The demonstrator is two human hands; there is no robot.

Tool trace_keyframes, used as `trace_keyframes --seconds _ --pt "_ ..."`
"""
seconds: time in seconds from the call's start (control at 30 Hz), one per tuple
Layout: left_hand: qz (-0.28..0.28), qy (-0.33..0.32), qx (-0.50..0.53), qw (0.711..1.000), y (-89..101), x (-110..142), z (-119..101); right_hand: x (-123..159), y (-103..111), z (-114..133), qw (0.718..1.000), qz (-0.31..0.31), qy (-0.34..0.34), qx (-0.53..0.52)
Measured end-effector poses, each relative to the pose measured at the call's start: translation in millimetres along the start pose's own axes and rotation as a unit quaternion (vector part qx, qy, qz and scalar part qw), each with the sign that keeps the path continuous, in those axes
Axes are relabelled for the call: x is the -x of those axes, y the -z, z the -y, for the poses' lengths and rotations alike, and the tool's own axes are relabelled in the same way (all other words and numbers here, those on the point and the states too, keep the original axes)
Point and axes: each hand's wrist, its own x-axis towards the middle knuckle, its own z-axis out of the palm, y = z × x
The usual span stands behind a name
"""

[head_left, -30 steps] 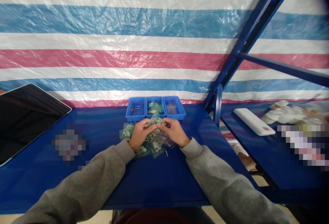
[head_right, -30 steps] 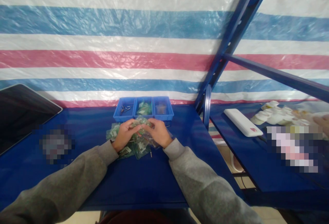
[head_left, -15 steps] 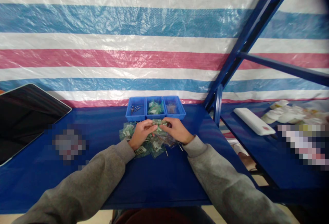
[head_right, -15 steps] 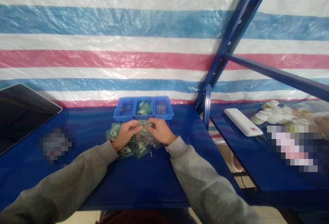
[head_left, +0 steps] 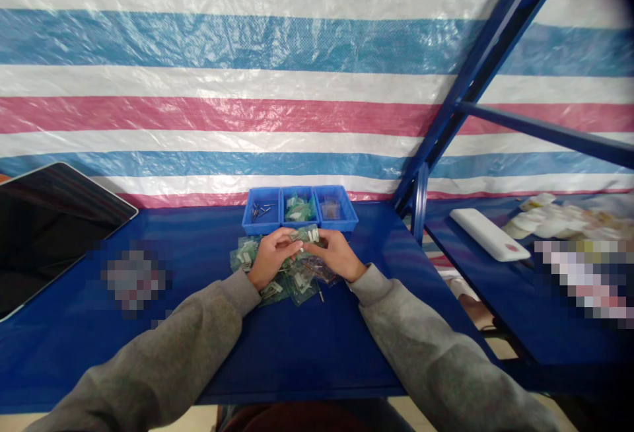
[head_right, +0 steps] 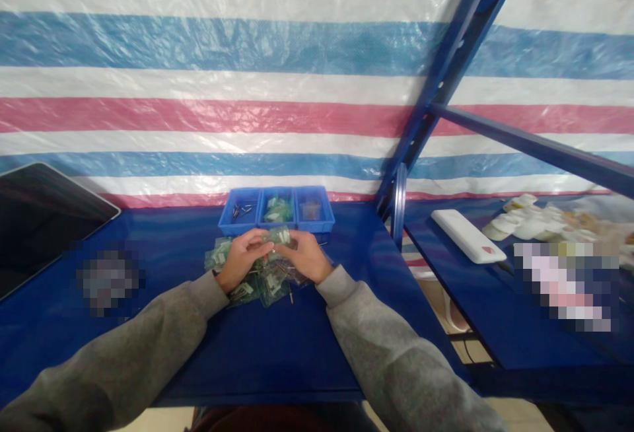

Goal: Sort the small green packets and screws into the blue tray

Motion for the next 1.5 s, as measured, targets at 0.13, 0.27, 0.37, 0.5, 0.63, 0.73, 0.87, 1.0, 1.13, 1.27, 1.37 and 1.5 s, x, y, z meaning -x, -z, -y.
trace_keyframes --seconds 0.13,0.27,0.37,0.5,0.63,0.73,0.87,1.0,1.13,1.27,1.37,1.5 --pt "0.006 0.009 0.026 1.0 -0.1 0 0 0 3 1 0.999 0.022 0.012 0.028" --pt "0.014 0.007 0.022 1.0 -0.9 0 1 -1 6 3 0.998 0.051 0.026 0.025" --pt "0.039 0.003 0.026 0.999 -0.8 0 1 -2 6 4 0.998 0.064 0.024 0.004" --pt "0.08 0.011 0.029 0.996 0.4 0 2 -2 6 7 0.996 0.083 0.013 -0.017" --pt "0.091 0.018 0.021 0.996 1.3 -1 3 -1 6 6 1.0 0.022 -0.02 0.004" --pt "0.094 0.015 0.018 0.995 1.1 -1 4 0 5 3 1.0 -0.007 -0.03 0.004" --pt "0.092 0.007 0.019 0.996 0.9 -1 8 1 5 4 0.998 0.002 0.004 0.058" --pt "0.108 0.001 0.014 0.994 1.0 -1 7 2 7 10 0.99 0.033 0.043 0.129" --pt "0.109 -0.002 0.013 0.994 0.2 1 -1 1 10 11 0.989 0.036 0.046 0.139" --pt "0.072 -0.004 0.019 0.997 -1.3 2 -7 -1 13 7 0.992 0.033 0.021 0.118" --pt "0.036 -0.017 -0.004 0.999 -2.0 2 -6 -1 15 4 0.993 0.033 0.012 0.115" --pt "0.003 -0.036 -0.046 0.998 -1.1 0 1 -1 12 3 0.995 0.011 0.006 0.097"
